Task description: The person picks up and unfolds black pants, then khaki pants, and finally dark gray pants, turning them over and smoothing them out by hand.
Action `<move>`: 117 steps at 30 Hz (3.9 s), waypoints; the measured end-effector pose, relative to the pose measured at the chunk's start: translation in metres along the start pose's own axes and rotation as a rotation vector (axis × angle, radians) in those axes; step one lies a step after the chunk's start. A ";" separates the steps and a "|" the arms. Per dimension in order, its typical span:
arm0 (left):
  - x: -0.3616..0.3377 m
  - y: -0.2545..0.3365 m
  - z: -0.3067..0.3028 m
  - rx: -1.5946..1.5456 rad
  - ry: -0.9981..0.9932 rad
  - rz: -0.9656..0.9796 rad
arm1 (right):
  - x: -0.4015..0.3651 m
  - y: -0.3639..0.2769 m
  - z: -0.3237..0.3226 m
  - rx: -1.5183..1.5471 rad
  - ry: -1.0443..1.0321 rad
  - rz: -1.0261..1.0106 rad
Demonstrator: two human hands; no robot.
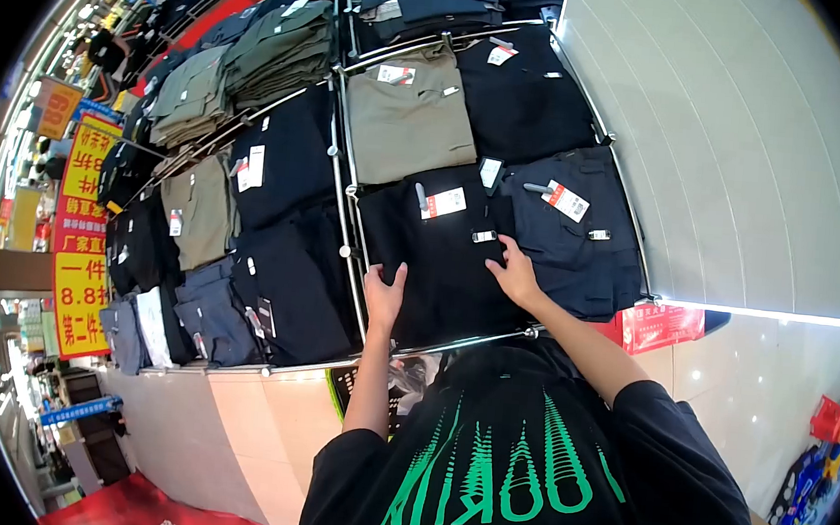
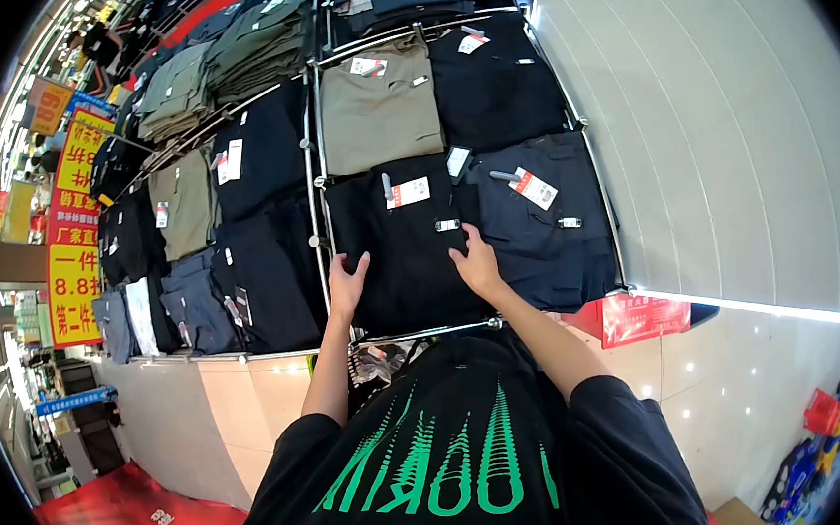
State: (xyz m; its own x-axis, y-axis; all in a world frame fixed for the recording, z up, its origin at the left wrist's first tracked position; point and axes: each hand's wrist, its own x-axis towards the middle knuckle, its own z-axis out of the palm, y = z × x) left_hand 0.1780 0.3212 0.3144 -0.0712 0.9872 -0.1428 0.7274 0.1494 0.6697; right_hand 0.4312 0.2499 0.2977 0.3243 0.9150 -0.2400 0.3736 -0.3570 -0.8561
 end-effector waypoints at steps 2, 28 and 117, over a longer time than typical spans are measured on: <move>0.000 -0.008 0.004 -0.069 -0.056 -0.051 | -0.022 0.011 0.000 0.022 0.027 -0.027; -0.067 0.141 -0.052 -1.638 -0.540 -0.732 | -0.019 0.009 -0.057 1.088 -0.385 0.605; -0.180 0.159 0.125 0.175 -0.570 0.422 | 0.037 0.013 -0.195 1.204 -0.270 0.521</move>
State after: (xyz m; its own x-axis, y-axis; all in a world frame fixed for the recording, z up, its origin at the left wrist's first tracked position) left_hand 0.3915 0.1600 0.3557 0.5709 0.7689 -0.2878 0.7162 -0.2951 0.6324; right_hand 0.6174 0.2428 0.3667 -0.0387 0.7820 -0.6221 -0.7787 -0.4137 -0.4716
